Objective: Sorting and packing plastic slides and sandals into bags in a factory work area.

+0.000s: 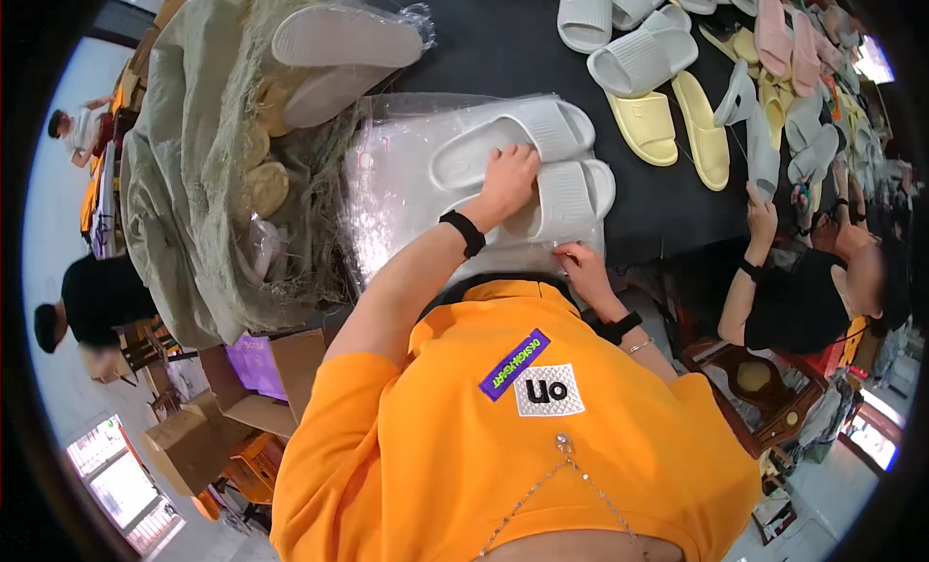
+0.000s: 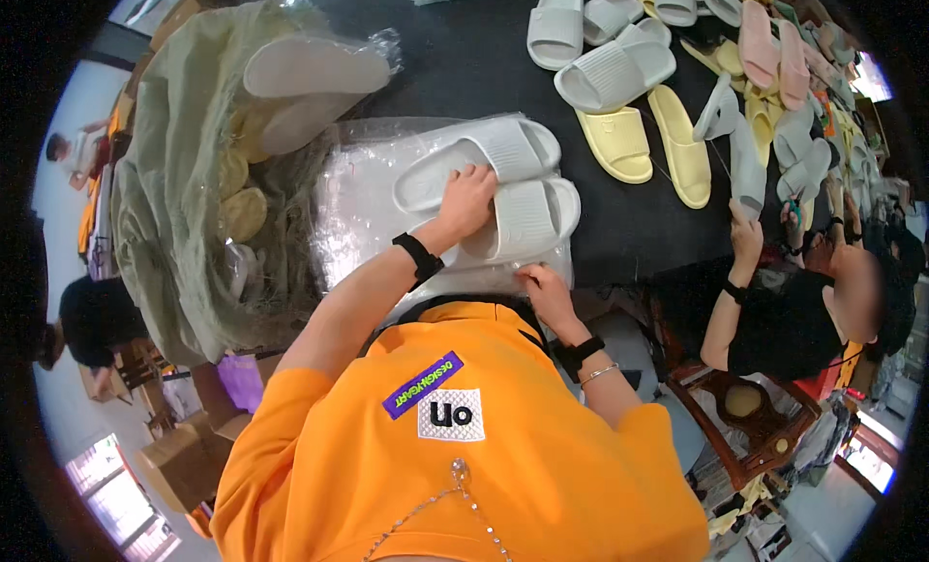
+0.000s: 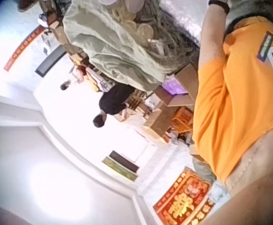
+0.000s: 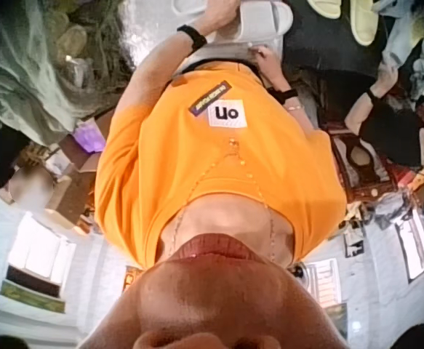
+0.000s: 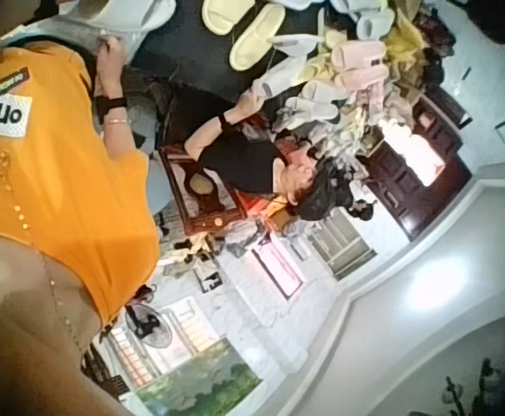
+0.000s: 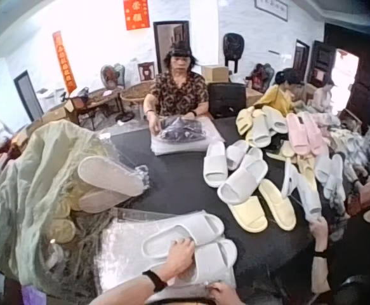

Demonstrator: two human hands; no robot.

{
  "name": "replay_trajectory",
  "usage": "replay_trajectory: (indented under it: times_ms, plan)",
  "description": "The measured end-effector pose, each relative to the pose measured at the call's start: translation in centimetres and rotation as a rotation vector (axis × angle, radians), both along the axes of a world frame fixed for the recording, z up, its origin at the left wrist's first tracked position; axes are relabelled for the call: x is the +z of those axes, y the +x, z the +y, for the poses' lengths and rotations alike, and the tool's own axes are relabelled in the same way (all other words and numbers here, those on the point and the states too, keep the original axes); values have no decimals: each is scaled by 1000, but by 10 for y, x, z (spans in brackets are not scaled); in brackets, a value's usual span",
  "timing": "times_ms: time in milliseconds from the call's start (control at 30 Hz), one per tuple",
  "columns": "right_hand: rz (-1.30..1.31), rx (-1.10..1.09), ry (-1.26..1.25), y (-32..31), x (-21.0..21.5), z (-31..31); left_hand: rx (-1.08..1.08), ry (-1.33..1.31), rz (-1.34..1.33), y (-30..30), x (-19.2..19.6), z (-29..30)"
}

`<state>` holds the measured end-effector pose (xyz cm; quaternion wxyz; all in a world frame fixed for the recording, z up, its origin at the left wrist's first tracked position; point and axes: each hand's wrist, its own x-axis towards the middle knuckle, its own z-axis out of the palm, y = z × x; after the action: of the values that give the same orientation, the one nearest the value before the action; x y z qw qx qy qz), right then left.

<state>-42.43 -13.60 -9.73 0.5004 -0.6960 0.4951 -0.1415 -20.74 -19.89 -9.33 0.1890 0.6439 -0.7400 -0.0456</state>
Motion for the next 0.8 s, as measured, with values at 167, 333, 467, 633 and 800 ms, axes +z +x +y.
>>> replay_trajectory:
  times_ms: [167,333,467,633,800]
  plan:
    - [-14,18,-37,-9,-1,-3,236,61,-158,70,-10,-23]
    - [-64,-28,28,-7,16,-8,545,149,-230,171,22,-19]
    - [-109,-69,15,-5,15,-12,356,-28,-158,147,77,4]
    - [-52,-62,-15,5,7,-20,73,59,-81,56,44,47]
    - [-40,-49,-162,1,0,-18,140,56,86,54,-2,79]
